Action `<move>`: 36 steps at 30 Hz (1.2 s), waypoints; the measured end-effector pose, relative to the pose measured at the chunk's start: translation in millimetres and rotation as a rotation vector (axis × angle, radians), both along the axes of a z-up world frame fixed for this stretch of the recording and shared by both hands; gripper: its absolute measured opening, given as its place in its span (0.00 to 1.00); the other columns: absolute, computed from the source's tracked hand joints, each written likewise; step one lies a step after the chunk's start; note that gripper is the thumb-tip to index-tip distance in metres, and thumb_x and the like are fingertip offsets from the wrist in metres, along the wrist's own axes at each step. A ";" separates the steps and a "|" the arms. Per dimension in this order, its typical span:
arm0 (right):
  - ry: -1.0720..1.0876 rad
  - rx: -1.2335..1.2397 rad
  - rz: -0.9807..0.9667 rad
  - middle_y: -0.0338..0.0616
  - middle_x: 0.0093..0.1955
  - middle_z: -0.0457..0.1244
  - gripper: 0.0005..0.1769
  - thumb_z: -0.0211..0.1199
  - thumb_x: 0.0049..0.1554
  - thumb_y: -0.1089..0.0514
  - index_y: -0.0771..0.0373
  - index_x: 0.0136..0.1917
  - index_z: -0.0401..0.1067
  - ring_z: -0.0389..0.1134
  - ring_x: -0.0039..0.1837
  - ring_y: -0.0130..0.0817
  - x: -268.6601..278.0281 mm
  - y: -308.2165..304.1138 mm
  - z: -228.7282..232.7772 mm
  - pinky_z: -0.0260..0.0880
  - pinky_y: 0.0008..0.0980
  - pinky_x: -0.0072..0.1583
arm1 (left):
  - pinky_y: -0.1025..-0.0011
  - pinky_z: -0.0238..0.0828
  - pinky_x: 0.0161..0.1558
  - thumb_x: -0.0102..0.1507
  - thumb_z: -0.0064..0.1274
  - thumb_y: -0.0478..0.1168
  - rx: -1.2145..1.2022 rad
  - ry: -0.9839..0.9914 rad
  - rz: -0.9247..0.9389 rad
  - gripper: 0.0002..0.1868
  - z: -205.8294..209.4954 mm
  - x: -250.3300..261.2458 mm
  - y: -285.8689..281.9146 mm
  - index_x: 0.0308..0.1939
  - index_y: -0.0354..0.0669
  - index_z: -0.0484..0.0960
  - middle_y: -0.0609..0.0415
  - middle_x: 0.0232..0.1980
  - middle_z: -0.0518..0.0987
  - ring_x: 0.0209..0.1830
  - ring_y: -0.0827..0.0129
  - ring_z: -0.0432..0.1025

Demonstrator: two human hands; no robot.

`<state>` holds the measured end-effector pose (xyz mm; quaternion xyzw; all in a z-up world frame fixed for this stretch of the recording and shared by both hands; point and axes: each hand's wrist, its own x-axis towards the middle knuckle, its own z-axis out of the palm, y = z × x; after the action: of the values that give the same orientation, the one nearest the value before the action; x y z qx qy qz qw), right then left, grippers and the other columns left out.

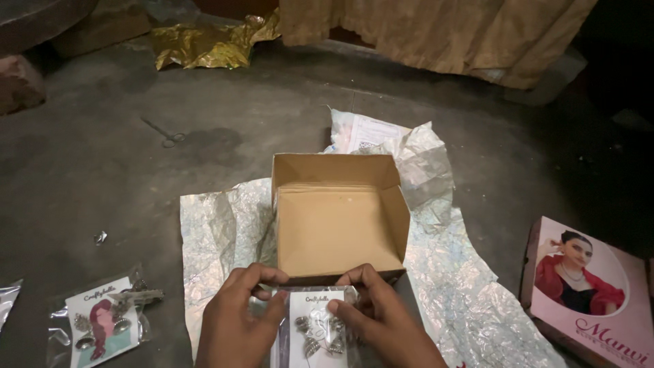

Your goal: The person packs multiple small plastic bags containing earrings into a pink cardboard box. They place purple shredded paper inside the box, arrange the jewelry packages, and close the box lid.

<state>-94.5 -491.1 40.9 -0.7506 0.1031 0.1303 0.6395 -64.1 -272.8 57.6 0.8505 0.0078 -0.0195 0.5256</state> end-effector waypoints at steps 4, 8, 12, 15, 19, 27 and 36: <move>-0.087 0.088 -0.055 0.35 0.45 0.66 0.22 0.71 0.50 0.58 0.57 0.56 0.66 0.70 0.47 0.24 1.1 5.7 -9.3 0.72 0.27 0.47 | 0.70 0.77 0.32 0.54 0.65 0.38 0.064 0.004 -0.019 0.17 1.7 -2.2 -0.2 0.47 0.55 0.86 0.58 0.40 0.81 0.39 0.72 0.78; -0.071 -0.003 -0.114 0.39 0.39 0.65 0.22 0.74 0.50 0.58 0.59 0.52 0.65 0.65 0.42 0.25 0.9 10.0 -13.1 0.65 0.28 0.43 | 0.69 0.75 0.34 0.53 0.63 0.35 0.126 -0.006 -0.049 0.17 -5.8 -2.0 2.4 0.45 0.56 0.87 0.59 0.46 0.81 0.43 0.69 0.76; -0.068 -0.015 -0.193 0.40 0.37 0.65 0.21 0.76 0.48 0.59 0.63 0.48 0.66 0.64 0.40 0.24 1.3 15.4 -16.9 0.66 0.27 0.41 | 0.65 0.73 0.50 0.53 0.60 0.35 0.238 -0.202 -0.162 0.13 -21.8 -3.7 4.5 0.41 0.54 0.87 0.60 0.47 0.83 0.53 0.63 0.73; -0.100 -0.094 -0.244 0.39 0.36 0.66 0.21 0.79 0.46 0.58 0.63 0.45 0.68 0.66 0.39 0.23 3.2 21.4 -20.5 0.69 0.26 0.41 | 0.54 0.61 0.63 0.51 0.59 0.36 0.408 -0.412 -0.201 0.12 -31.0 -8.3 1.9 0.38 0.51 0.85 0.54 0.48 0.82 0.65 0.56 0.70; -0.137 -0.257 -0.332 0.38 0.35 0.68 0.19 0.79 0.44 0.58 0.63 0.43 0.71 0.66 0.37 0.23 6.5 30.0 -24.4 0.70 0.27 0.41 | 0.29 0.35 0.73 0.55 0.59 0.42 0.443 -0.598 -0.411 0.13 -32.5 -12.9 -6.2 0.44 0.50 0.82 0.55 0.50 0.81 0.71 0.63 0.69; -0.238 -0.445 -0.337 0.44 0.36 0.72 0.19 0.77 0.45 0.57 0.63 0.47 0.72 0.74 0.36 0.29 4.3 34.7 -19.0 0.75 0.30 0.41 | 0.51 0.43 0.69 0.49 0.71 0.49 0.599 -0.286 -0.706 0.47 -25.9 -9.8 -11.1 0.69 0.41 0.68 0.44 0.72 0.69 0.76 0.58 0.59; -0.332 -0.589 -0.260 0.40 0.46 0.74 0.12 0.72 0.49 0.58 0.61 0.48 0.82 0.76 0.40 0.34 0.1 30.6 9.7 0.75 0.33 0.44 | 0.38 0.23 0.75 0.51 0.70 0.54 0.685 -0.270 -0.691 0.54 -46.0 -9.8 -11.5 0.74 0.38 0.60 0.44 0.72 0.68 0.74 0.62 0.58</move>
<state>-94.3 -460.4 50.7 -0.8942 0.1255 -0.1109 0.4151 -73.9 -284.3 11.6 0.9219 -0.3364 -0.0785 0.1757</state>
